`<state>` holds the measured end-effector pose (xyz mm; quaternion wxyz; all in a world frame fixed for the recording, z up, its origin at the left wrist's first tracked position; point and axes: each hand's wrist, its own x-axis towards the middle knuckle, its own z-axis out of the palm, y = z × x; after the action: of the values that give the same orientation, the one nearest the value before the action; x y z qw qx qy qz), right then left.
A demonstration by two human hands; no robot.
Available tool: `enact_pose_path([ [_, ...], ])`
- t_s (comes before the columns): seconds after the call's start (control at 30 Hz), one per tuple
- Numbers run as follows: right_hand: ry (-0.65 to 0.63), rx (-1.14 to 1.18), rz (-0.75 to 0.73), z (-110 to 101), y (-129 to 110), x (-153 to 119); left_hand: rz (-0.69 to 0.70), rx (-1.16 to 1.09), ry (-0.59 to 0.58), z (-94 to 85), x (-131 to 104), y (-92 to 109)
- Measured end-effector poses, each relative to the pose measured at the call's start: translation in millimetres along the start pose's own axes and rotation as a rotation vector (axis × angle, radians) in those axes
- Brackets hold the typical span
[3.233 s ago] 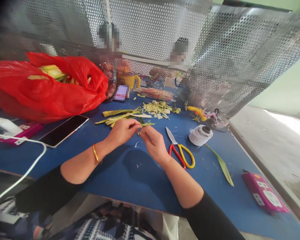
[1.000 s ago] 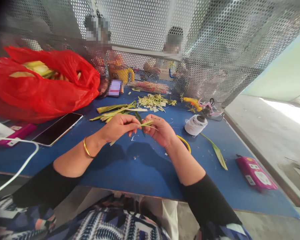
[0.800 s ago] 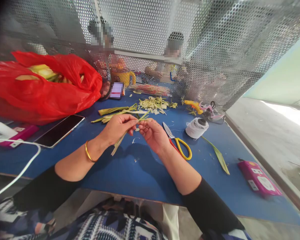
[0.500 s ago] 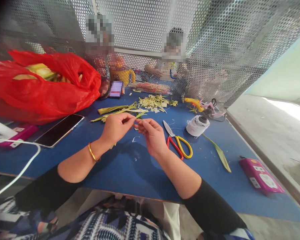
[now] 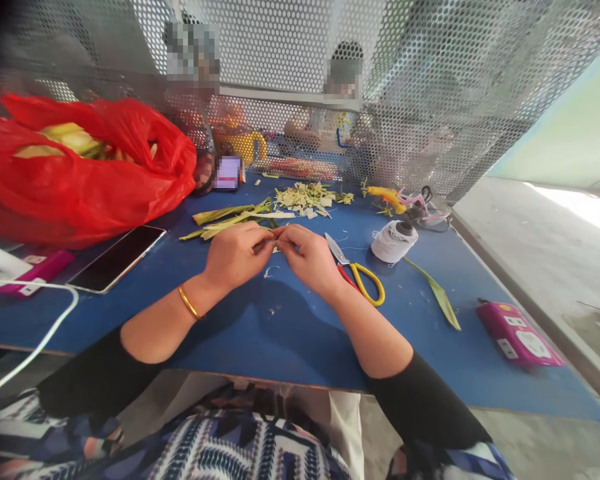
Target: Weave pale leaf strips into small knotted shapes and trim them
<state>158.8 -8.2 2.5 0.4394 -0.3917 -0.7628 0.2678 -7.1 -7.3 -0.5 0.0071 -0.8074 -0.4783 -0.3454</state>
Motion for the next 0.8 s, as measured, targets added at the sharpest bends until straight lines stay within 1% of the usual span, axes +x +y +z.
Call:
enact_pose_path([
  [0.13,0.011,0.036,0.090,-9,1,3,-0.161,-0.310,-0.034,-3.1,3,1],
  [0.2,-0.020,0.097,0.154,-13,2,4,-0.247,-0.395,-0.086,-5.8,5,1],
  [0.23,-0.041,0.137,0.185,-15,3,5,-0.268,-0.416,-0.118,-7.3,6,0],
  [0.3,-0.084,0.231,0.246,-17,4,6,-0.267,-0.429,-0.184,-10.9,7,-2],
  [0.4,-0.102,0.385,0.336,-19,6,7,-0.242,-0.391,-0.255,-15.7,9,-8],
  [0.5,-0.148,0.468,0.395,-21,8,8,-0.236,-0.370,-0.352,-16.1,11,-17],
  [0.53,-0.181,0.468,0.399,-21,9,8,-0.229,-0.379,-0.397,-14.6,12,-20],
  [0.6,-0.253,0.441,0.378,-20,12,8,-0.261,-0.417,-0.488,-9.5,13,-26],
  [0.7,-0.354,0.393,0.320,-13,20,5,-0.402,-0.519,-0.618,1.5,13,-31],
  [0.8,-0.421,0.358,0.274,-6,28,1,-0.546,-0.651,-0.631,12.0,13,-32],
])
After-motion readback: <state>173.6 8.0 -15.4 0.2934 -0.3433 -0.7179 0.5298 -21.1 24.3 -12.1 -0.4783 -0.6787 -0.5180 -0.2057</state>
